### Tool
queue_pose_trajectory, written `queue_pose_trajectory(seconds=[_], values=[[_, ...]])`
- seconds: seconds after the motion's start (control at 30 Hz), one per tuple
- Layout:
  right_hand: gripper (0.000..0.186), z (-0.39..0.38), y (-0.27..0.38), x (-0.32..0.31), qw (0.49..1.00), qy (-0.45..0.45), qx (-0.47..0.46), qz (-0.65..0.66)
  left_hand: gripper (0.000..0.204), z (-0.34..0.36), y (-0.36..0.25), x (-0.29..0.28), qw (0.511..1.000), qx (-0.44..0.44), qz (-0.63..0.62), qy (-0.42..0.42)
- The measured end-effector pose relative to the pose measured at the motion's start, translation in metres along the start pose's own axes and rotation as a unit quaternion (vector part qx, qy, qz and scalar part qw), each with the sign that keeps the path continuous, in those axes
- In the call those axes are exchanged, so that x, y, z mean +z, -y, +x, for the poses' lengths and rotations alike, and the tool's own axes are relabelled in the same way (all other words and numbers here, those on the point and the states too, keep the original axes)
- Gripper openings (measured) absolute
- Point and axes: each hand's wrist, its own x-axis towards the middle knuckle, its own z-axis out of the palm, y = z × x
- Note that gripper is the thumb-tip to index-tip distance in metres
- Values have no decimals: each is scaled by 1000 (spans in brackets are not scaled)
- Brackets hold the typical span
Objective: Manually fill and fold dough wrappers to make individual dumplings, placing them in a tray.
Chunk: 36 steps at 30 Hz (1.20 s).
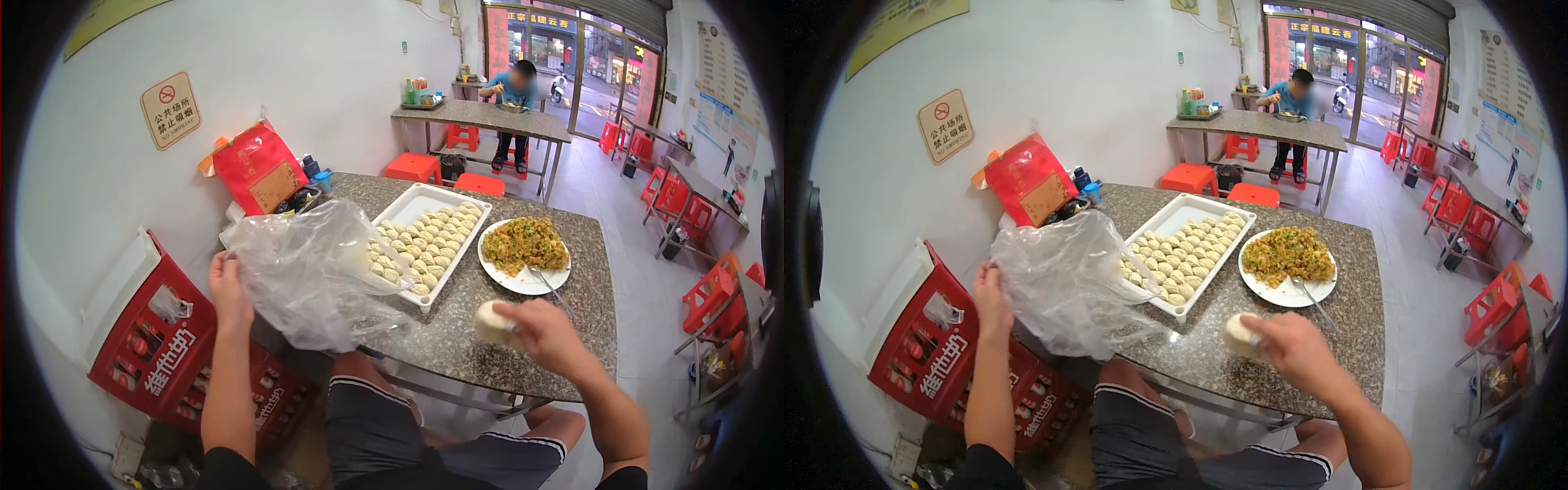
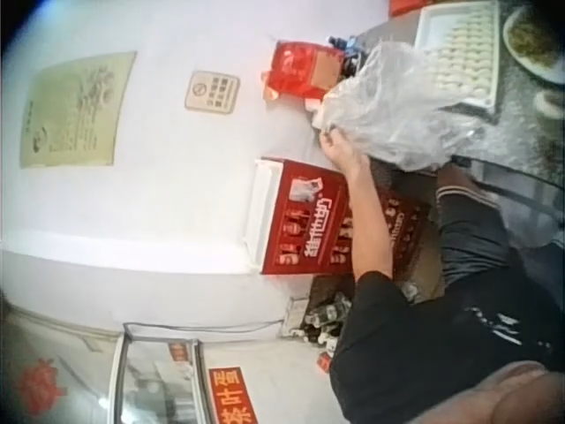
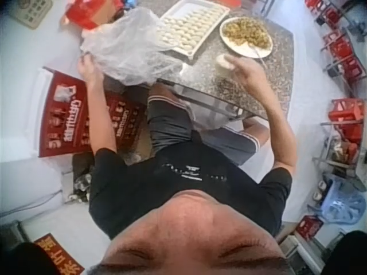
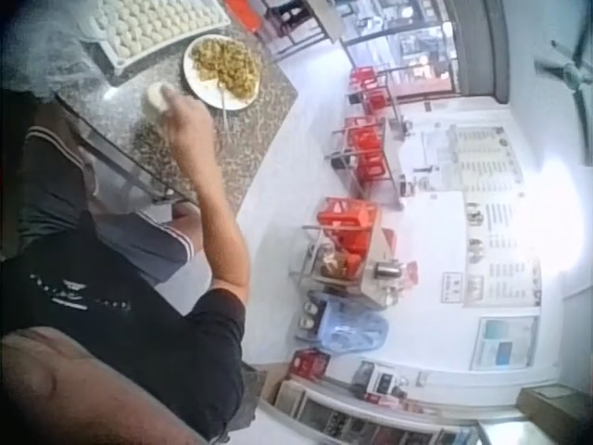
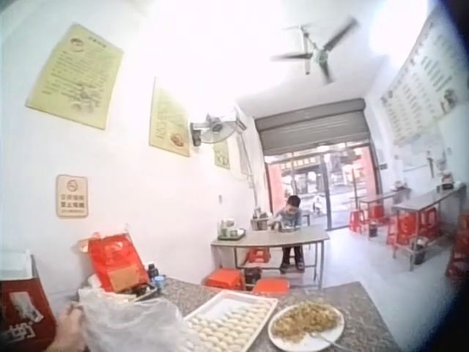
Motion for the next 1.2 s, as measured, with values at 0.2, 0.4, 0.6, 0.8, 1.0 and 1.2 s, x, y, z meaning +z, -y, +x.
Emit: queue_pose_trajectory(seconds=[0.2, 0.4, 0.6, 0.8, 1.0, 1.2], values=[[77, -24, 3, 23, 985, 76, -8, -154, 9, -33, -66, -15, 995, 55, 79, 27], [136, 82, 156, 113, 955, -99, -233, 154, 29, -98, -91, 0, 990, -16, 61, 124], [78, 120, 216, 341, 849, 61, -123, 511, 50, -128, -92, -22, 965, -161, -205, -24], [30, 124, 251, 354, 703, 108, 75, 699, 49, -152, -89, -163, 858, 213, 459, 86], [18, 105, 273, 389, 522, 231, 217, 792, 50, -216, -69, -187, 852, 90, 485, 174], [65, 76, 321, 384, 650, 378, 22, 659, 26, -233, -88, -278, 796, 177, 572, -94]])
